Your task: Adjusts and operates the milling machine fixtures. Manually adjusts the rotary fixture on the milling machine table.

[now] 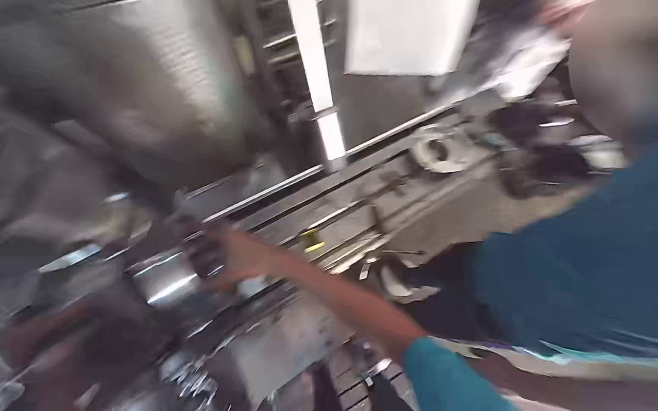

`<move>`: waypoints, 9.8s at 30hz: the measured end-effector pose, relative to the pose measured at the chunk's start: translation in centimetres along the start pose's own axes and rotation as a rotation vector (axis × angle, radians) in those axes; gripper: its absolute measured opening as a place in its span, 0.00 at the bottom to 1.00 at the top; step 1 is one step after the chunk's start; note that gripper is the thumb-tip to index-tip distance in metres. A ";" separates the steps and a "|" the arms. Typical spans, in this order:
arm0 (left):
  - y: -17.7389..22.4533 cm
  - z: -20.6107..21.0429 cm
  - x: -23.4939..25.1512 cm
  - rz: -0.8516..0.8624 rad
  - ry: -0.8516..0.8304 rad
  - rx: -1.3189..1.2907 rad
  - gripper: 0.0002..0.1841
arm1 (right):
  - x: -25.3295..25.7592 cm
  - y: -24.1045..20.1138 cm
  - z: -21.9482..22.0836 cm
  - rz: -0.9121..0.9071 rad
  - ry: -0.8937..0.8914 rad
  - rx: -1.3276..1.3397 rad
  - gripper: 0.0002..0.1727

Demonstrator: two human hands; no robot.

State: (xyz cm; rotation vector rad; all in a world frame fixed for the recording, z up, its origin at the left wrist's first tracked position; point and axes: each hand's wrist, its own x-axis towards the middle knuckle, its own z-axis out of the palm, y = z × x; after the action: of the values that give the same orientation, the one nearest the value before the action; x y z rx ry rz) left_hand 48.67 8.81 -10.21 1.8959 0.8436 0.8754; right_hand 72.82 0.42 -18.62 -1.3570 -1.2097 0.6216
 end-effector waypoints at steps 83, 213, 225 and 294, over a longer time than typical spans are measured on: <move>0.8 1.4 1.8 0.100 -0.041 0.145 0.27 | 0.1 -0.8 -1.4 0.397 -0.069 -0.019 0.45; 0.1 1.0 2.2 0.178 -0.024 0.160 0.26 | 1.0 0.1 -1.2 0.343 -0.136 0.064 0.61; 0.6 1.7 2.2 0.246 -0.025 0.024 0.24 | 1.0 -0.2 -1.2 0.251 -0.125 -0.023 0.46; -0.3 3.1 2.3 0.235 0.108 -0.157 0.26 | 1.3 1.5 -1.2 0.235 -0.177 -0.049 0.73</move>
State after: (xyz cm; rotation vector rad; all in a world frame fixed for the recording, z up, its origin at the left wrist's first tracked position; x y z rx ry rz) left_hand 52.35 9.56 -11.09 1.8458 0.6024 1.1615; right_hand 74.73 1.43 -19.43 -1.5232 -1.2210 0.8993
